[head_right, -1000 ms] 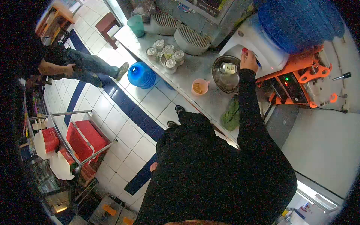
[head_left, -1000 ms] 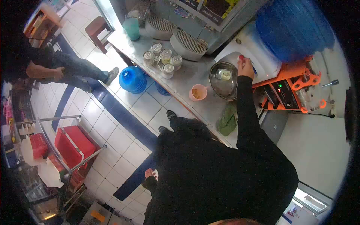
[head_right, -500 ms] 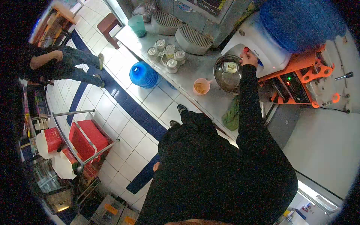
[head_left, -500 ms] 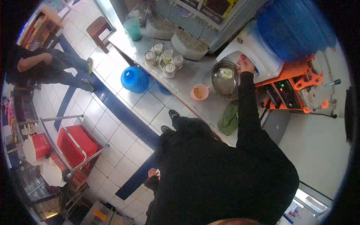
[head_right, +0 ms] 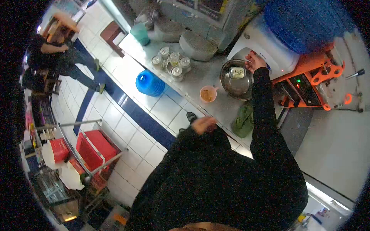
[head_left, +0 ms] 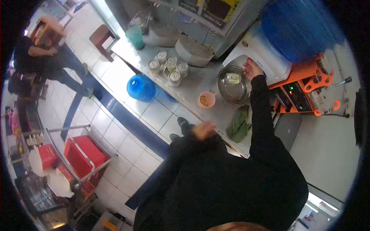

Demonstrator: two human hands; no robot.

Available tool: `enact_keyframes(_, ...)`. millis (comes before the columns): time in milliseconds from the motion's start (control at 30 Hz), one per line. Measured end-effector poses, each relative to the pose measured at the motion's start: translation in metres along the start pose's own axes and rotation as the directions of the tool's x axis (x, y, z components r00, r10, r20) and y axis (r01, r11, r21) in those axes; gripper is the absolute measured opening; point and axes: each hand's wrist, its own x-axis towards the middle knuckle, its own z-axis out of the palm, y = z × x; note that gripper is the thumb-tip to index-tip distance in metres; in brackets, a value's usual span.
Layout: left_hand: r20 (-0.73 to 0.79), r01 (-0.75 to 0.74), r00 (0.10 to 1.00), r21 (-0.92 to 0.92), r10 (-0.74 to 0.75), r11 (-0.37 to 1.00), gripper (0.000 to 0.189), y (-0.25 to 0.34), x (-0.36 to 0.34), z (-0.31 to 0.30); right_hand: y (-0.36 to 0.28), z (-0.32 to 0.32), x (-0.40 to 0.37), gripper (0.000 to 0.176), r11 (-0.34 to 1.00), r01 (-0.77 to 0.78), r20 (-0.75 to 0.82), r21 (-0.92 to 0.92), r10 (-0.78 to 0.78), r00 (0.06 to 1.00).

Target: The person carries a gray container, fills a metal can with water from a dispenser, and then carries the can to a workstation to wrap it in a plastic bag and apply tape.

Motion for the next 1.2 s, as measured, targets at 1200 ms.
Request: enact_keyframes(1200,-0.337,0.004,0.886,-0.680,-0.318,0.733,0.039,-0.023,0.196,0.097,-0.001,-0.010,-0.021,0.023,0.998,-0.044,0.083,0.035,0.041,0.996)
